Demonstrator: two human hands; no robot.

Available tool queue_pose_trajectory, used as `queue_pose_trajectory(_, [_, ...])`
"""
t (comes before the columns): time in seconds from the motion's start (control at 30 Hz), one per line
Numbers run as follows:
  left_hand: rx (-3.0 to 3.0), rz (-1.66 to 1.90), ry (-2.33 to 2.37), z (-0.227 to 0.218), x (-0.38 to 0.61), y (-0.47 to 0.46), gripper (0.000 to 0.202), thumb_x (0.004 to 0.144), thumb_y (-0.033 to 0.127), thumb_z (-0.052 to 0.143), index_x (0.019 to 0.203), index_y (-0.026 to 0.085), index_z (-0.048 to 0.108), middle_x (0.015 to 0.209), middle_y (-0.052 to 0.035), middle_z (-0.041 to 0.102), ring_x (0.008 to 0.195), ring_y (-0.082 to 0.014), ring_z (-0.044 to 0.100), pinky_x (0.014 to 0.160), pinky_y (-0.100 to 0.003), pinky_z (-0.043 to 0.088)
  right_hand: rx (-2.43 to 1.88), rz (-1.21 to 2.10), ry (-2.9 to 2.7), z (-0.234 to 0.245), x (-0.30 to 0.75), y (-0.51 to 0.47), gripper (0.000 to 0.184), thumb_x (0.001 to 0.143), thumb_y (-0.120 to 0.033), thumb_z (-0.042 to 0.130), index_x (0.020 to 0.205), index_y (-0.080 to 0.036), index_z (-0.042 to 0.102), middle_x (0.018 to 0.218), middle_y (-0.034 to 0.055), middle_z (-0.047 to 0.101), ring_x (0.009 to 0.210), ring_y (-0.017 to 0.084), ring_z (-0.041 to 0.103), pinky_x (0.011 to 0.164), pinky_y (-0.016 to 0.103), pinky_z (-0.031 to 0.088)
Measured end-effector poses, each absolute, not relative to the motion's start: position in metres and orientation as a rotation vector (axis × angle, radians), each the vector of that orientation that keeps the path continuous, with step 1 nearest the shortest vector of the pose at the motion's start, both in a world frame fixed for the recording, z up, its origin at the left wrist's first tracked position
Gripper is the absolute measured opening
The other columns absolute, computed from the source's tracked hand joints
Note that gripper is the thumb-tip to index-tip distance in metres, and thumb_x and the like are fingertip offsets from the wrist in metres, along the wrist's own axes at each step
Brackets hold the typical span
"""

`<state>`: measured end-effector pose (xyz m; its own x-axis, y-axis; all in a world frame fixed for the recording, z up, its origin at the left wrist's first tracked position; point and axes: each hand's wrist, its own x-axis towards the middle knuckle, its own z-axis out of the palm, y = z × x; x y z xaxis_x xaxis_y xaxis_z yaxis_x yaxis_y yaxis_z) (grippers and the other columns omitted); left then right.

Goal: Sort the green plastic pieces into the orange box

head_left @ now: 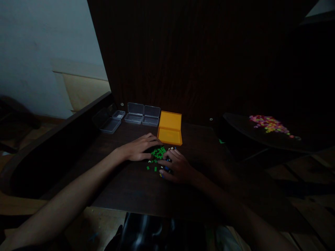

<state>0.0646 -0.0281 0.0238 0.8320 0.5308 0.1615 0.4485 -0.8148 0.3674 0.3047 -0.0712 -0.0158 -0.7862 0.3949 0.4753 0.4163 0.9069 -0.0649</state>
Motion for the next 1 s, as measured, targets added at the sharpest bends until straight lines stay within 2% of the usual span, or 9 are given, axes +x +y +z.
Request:
queue_pose_trajectory(0.1, [2.7,0.351,0.762,0.026,0.0633,-0.0277,0.059,0.079,0.028,0.06,0.134,0.014,0.048,0.128,-0.0145,0.054,0.116,-0.0323,0.045,0.1,-0.048,0.038,-0.549,-0.039,-2.588,-0.0149,0.3043,-0.0718,0.027,0.09,-0.038,0.056,0.101,-0.017,0.068,0.093,0.0087,0.057,0.085,0.021,0.048,0.075,0.037,0.04])
queue_pose_trajectory(0.23, [2.732,0.298,0.788,0.0271,0.0654,-0.0298,0.07,0.069,0.027,0.067,0.135,0.015,0.047,0.128,-0.0136,0.053,0.116,-0.0328,0.047,0.103,-0.048,0.036,-0.577,-0.043,-2.609,-0.0164,0.3042,-0.0713,0.033,0.09,-0.042,0.056,0.107,-0.017,0.068,0.097,0.0101,0.057,0.089,0.023,0.049,0.078,0.038,0.041])
queue_pose_trajectory(0.37, [2.75,0.266,0.774,0.0245,0.0665,-0.0297,0.075,0.065,0.028,0.07,0.135,0.013,0.047,0.128,-0.0144,0.054,0.116,-0.0325,0.048,0.107,-0.048,0.033,-0.603,-0.061,-2.619,-0.0194,0.3048,-0.0702,0.038,0.089,-0.045,0.057,0.113,-0.017,0.067,0.101,0.0113,0.057,0.093,0.024,0.048,0.082,0.041,0.041])
queue_pose_trajectory(0.6, [2.754,0.245,0.789,0.0214,0.0667,-0.0296,0.073,0.067,0.035,0.071,0.134,0.015,0.048,0.128,-0.013,0.054,0.115,-0.0318,0.049,0.104,-0.045,0.035,-0.571,0.02,-2.663,-0.0174,0.3056,-0.0706,0.037,0.09,-0.045,0.055,0.115,-0.019,0.065,0.103,0.0104,0.056,0.093,0.023,0.048,0.08,0.039,0.04])
queue_pose_trajectory(0.77, [2.755,0.272,0.764,0.0212,0.0681,-0.0311,0.073,0.069,0.042,0.071,0.133,0.015,0.048,0.127,-0.0133,0.054,0.115,-0.0327,0.05,0.105,-0.047,0.033,-0.558,0.023,-2.688,-0.0152,0.3056,-0.0714,0.041,0.09,-0.046,0.055,0.122,-0.02,0.062,0.106,0.0112,0.055,0.095,0.024,0.047,0.082,0.04,0.039])
queue_pose_trajectory(1.0, [2.709,0.254,0.8,0.0243,0.0646,-0.0277,0.06,0.076,0.028,0.062,0.133,0.016,0.05,0.125,-0.013,0.055,0.114,-0.0321,0.048,0.1,-0.046,0.039,-0.531,0.057,-2.71,-0.0136,0.3055,-0.072,0.04,0.091,-0.046,0.054,0.121,-0.021,0.063,0.105,0.0108,0.055,0.093,0.024,0.047,0.081,0.04,0.039])
